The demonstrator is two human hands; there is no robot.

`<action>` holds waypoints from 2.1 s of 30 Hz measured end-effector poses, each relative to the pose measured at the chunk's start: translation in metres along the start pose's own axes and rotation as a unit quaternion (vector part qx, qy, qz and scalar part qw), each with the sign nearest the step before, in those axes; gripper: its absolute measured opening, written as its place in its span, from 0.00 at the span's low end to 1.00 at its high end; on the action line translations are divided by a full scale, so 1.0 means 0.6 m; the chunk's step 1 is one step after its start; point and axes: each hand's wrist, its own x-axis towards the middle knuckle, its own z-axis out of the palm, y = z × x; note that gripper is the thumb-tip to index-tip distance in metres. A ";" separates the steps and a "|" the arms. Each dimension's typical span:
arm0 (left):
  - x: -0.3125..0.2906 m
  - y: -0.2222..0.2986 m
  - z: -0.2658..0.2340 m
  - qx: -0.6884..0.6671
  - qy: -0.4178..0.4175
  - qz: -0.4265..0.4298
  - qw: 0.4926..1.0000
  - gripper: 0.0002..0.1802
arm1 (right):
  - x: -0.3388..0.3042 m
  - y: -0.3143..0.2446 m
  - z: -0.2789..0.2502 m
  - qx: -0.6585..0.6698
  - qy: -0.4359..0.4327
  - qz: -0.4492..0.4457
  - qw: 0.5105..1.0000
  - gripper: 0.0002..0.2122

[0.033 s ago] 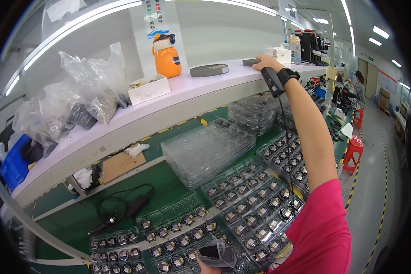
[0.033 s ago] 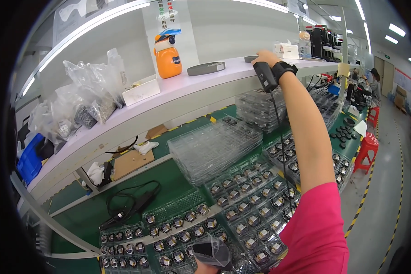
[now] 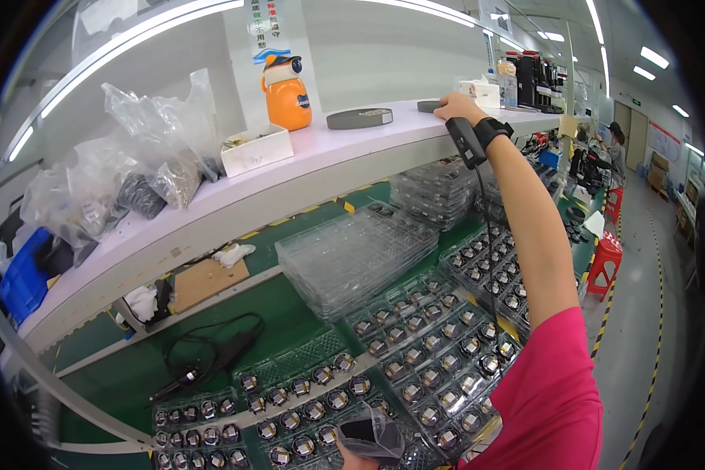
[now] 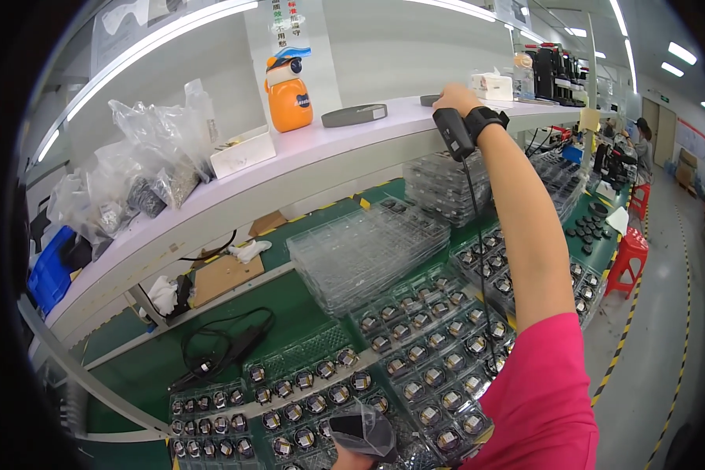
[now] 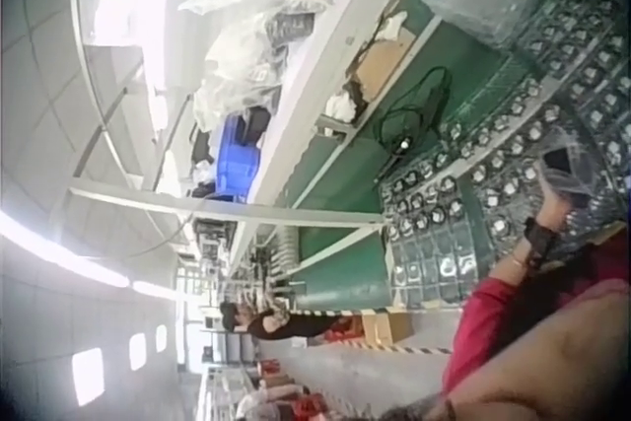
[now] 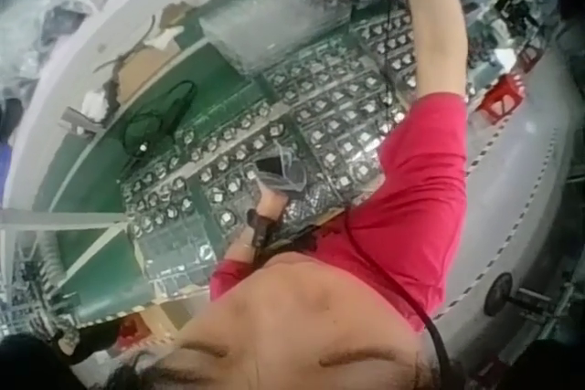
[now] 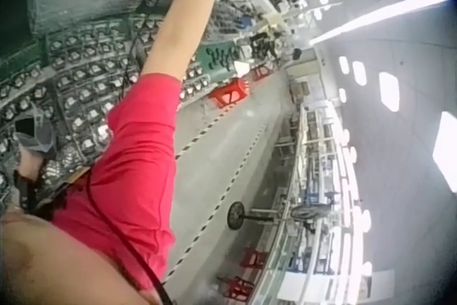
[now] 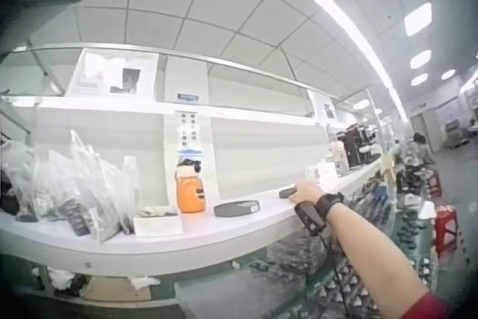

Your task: Assembling small electronic parts by placing circular mesh components into slots and securing them using an electric screwdriver.

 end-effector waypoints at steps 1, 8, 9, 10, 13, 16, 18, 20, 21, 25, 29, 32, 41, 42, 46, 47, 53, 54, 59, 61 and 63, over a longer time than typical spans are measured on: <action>0.000 -0.001 0.000 0.004 0.003 -0.001 1.000 0.26 | -0.006 0.002 -0.003 -0.003 -0.006 -0.001 1.000 0.15; 0.011 0.003 0.004 -0.021 0.047 -0.057 0.997 0.33 | -0.089 -0.009 -0.057 -0.069 0.242 -0.085 0.964 0.10; 0.011 0.008 0.004 -0.051 0.047 -0.085 0.994 0.33 | -0.116 -0.014 -0.077 -0.045 0.259 -0.092 0.960 0.10; 0.012 0.009 0.004 -0.055 0.053 -0.097 0.992 0.33 | -0.144 -0.015 -0.097 -0.022 0.278 -0.098 0.955 0.10; 0.011 0.011 0.009 -0.069 0.016 -0.102 0.992 0.34 | -0.264 0.000 -0.163 0.110 0.254 -0.119 0.954 0.08; 0.006 0.021 0.010 -0.089 0.007 -0.100 0.991 0.34 | -0.447 -0.040 -0.156 0.125 0.228 -0.157 0.953 0.03; 0.002 0.017 0.005 -0.095 -0.006 -0.111 0.989 0.35 | -0.568 -0.071 -0.141 0.077 0.192 -0.180 0.962 0.01; 0.007 0.015 -0.006 -0.124 -0.035 -0.122 0.984 0.35 | -0.672 -0.075 -0.088 0.094 0.118 -0.146 0.978 0.04; 0.008 0.014 -0.010 -0.137 -0.049 -0.124 0.982 0.35 | -0.706 -0.085 -0.062 0.119 0.070 -0.171 0.976 0.06; 0.005 0.008 0.002 -0.111 -0.048 -0.127 0.984 0.35 | -0.822 -0.089 0.055 0.252 -0.071 -0.094 0.961 0.09; 0.008 0.010 -0.014 -0.140 -0.053 -0.136 0.979 0.34 | -0.858 -0.098 0.129 0.239 -0.086 -0.111 0.961 0.09; 0.008 0.009 -0.008 -0.130 -0.043 -0.132 0.982 0.34 | -0.877 -0.091 0.159 0.232 -0.081 -0.115 0.963 0.09; 0.000 0.012 0.002 -0.111 -0.065 -0.112 0.985 0.35 | -0.876 -0.166 0.106 0.292 -0.114 -0.119 0.942 0.24; -0.002 0.011 0.007 -0.110 -0.062 -0.112 0.986 0.35 | -0.877 -0.180 0.102 0.330 -0.136 -0.132 0.925 0.29; -0.007 0.005 0.028 -0.038 -0.008 -0.064 0.997 0.35 | -0.893 -0.241 0.122 0.422 -0.183 -0.098 0.882 0.42; -0.009 0.002 0.028 -0.033 -0.003 -0.080 0.996 0.35 | -0.896 -0.248 0.126 0.426 -0.184 -0.096 0.881 0.42; -0.044 -0.005 0.072 0.065 0.058 -0.110 0.990 0.34 | -0.913 -0.254 0.151 0.537 -0.164 -0.029 0.827 0.49; -0.048 -0.002 0.082 0.065 0.063 -0.112 0.990 0.34 | -0.916 -0.250 0.152 0.552 -0.141 -0.032 0.821 0.49; -0.054 -0.007 0.114 0.086 0.058 -0.202 0.974 0.33 | -0.906 -0.228 0.134 0.539 -0.110 -0.072 0.832 0.50; -0.052 -0.018 0.122 0.096 0.056 -0.214 0.970 0.33 | -0.908 -0.221 0.129 0.529 -0.105 -0.055 0.840 0.49; -0.050 -0.028 0.128 0.082 0.063 -0.236 0.966 0.33 | -0.907 -0.213 0.118 0.522 -0.102 -0.045 0.846 0.49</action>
